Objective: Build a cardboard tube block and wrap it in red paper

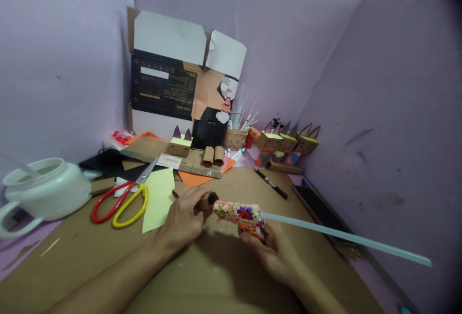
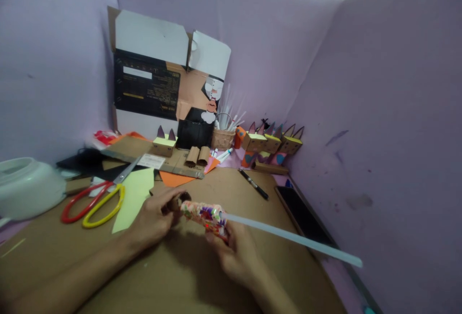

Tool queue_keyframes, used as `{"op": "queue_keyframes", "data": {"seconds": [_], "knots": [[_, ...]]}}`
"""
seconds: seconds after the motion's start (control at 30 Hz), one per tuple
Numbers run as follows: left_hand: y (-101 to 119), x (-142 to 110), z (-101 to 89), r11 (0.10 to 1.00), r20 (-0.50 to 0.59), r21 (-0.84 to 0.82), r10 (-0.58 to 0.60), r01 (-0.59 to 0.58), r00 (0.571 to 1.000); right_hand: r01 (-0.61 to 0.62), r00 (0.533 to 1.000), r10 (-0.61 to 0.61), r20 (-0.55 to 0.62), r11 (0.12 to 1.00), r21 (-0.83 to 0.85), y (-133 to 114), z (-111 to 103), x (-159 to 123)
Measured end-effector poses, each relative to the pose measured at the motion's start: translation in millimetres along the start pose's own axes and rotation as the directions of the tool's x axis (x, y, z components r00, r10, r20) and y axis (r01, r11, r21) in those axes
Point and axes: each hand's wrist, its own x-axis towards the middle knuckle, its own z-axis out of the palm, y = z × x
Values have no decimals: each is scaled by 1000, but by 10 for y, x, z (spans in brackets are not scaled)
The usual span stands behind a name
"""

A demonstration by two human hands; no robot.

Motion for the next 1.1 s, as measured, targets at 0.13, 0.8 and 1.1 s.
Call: {"op": "queue_keyframes", "data": {"seconds": [0.13, 0.8, 1.1], "knots": [[7, 4, -6, 1000, 4, -10, -17, 17, 1000, 7, 1000, -7, 20, 1000, -8, 13, -6, -7], [94, -66, -38, 918, 97, -248, -295, 310, 951, -175, 964, 184, -193, 982, 65, 144, -206, 648], [191, -74, -13, 846, 172, -303, -405, 439, 898, -241, 947, 193, -256, 955, -173, 79, -103, 1117]]}}
